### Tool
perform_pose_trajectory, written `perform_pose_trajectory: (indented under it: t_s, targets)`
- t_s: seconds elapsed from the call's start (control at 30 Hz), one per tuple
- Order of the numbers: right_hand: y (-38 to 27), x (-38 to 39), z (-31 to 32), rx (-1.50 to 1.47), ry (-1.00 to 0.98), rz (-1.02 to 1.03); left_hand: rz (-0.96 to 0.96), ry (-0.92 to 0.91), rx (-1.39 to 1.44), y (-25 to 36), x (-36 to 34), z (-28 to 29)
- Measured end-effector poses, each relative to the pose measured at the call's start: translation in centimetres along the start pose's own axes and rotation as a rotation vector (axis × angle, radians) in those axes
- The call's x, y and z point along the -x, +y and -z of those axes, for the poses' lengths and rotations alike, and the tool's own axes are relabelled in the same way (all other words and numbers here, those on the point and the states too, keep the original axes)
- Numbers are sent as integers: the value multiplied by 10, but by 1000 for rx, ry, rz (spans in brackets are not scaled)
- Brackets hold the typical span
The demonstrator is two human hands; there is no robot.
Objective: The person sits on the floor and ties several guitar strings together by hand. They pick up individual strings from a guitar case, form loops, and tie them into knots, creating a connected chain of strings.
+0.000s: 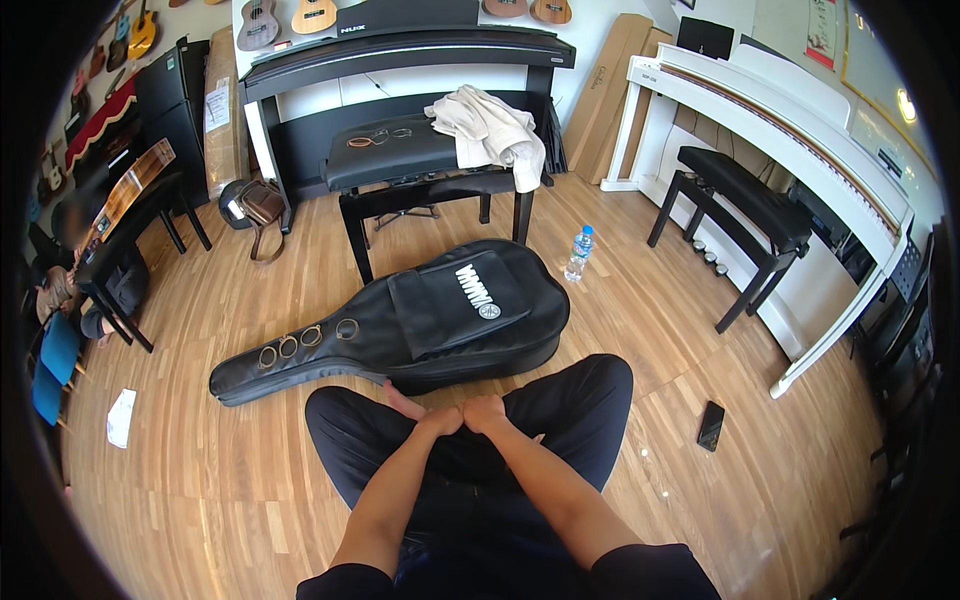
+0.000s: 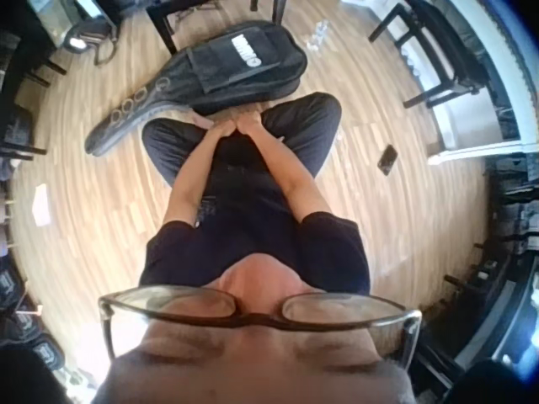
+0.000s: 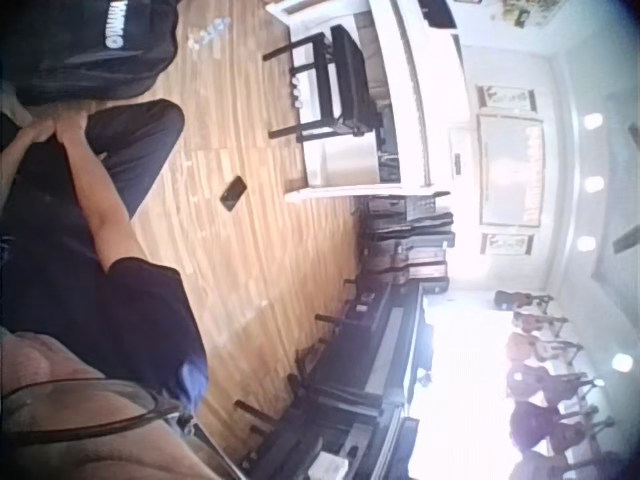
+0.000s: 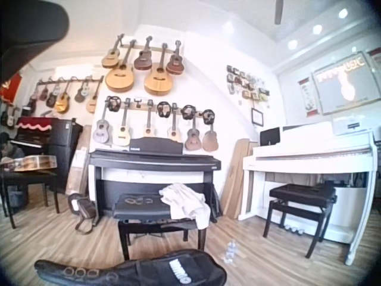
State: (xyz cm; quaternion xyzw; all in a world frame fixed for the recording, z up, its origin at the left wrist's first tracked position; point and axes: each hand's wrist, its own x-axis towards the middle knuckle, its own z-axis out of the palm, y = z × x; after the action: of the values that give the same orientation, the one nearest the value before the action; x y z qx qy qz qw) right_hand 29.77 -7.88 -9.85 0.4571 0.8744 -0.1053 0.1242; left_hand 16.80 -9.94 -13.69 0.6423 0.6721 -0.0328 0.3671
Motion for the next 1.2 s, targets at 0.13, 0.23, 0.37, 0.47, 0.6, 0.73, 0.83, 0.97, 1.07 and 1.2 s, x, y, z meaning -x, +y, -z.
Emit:
perform_pose_trajectory:
  t_s: [0.13, 0.23, 0.37, 0.47, 0.6, 0.73, 0.83, 0.97, 1.07, 1.2]
  targets:
    - [-2, 8, -4, 8, 19, 28, -14, 133, 64, 9, 24, -2]
    - [-3, 13, -1, 30, 9, 4, 108, 380, 219, 14, 31, -3]
    - [-3, 19, 0, 70, -11, 9, 262, 783, 471, 20, 31, -11]
    - [-1, 27, 8, 77, -47, -13, 248, 954, 617, 22, 33, -15]
    - [11, 31, 4, 66, -56, -52, 321, 876, 657, 40, 38, -11]
    - [23, 38, 6, 95, -99, -124, 212, 720, 782, 62, 58, 4]
    - [26, 39, 11, 50, -118, -239, -8, 354, 464, 67, 61, 29]
    - [40, 33, 9, -205, -74, -370, -255, 194, -12, 87, 68, 43]
    - [34, 33, 20, -371, -2, -402, -307, 238, -123, 90, 78, 50]
    - [40, 20, 1, -567, 176, -392, -378, 253, 19, 89, 99, 59]
